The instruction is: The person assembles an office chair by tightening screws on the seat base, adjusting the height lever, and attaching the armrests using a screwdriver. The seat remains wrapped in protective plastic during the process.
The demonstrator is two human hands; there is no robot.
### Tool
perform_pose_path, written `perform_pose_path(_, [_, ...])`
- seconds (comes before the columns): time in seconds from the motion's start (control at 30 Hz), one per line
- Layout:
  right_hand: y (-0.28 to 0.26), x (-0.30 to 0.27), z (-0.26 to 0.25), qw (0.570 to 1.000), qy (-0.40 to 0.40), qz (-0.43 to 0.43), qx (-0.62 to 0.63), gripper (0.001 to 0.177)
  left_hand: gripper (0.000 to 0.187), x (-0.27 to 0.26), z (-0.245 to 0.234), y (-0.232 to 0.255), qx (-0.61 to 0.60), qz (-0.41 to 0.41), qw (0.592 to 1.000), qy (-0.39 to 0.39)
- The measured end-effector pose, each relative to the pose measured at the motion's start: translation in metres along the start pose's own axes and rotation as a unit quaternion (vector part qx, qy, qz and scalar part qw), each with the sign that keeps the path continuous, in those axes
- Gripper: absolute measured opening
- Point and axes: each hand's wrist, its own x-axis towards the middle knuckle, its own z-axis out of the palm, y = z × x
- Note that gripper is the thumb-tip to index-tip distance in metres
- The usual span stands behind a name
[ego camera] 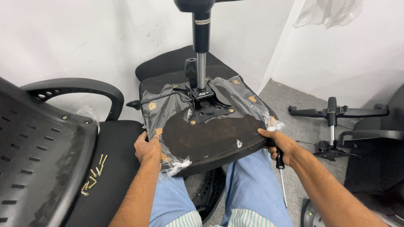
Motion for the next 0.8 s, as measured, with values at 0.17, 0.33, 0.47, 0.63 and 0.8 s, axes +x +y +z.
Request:
perform_pose_path(0.17, [0.004, -0.020, 0.008, 1.000, -0.005, 0.003, -0.012, 0.037, 0.048, 0.006, -0.011, 0.002, 0.012, 0.012, 1.000, -0.006])
perform_pose_path(0.33, [0.008, -0.040, 0.023, 0.999, -0.005, 0.015, -0.030, 0.040, 0.041, 0.026, -0.025, 0.000, 0.018, 0.041, 0.999, -0.006])
perform_pose_path(0.47, [0.011, -0.051, 0.033, 0.997, 0.018, 0.016, -0.069, 0.043, 0.039, 0.042, -0.032, -0.006, 0.025, 0.052, 0.998, -0.022])
perform_pose_path(0.63, [0.008, -0.061, 0.033, 0.969, 0.109, 0.015, -0.220, 0.062, 0.042, 0.046, -0.029, -0.017, 0.050, 0.111, 0.992, -0.025])
perform_pose_path(0.8, [0.001, -0.069, 0.011, 0.930, 0.188, -0.006, -0.317, 0.065, 0.048, 0.044, -0.025, -0.023, 0.087, 0.106, 0.990, -0.022])
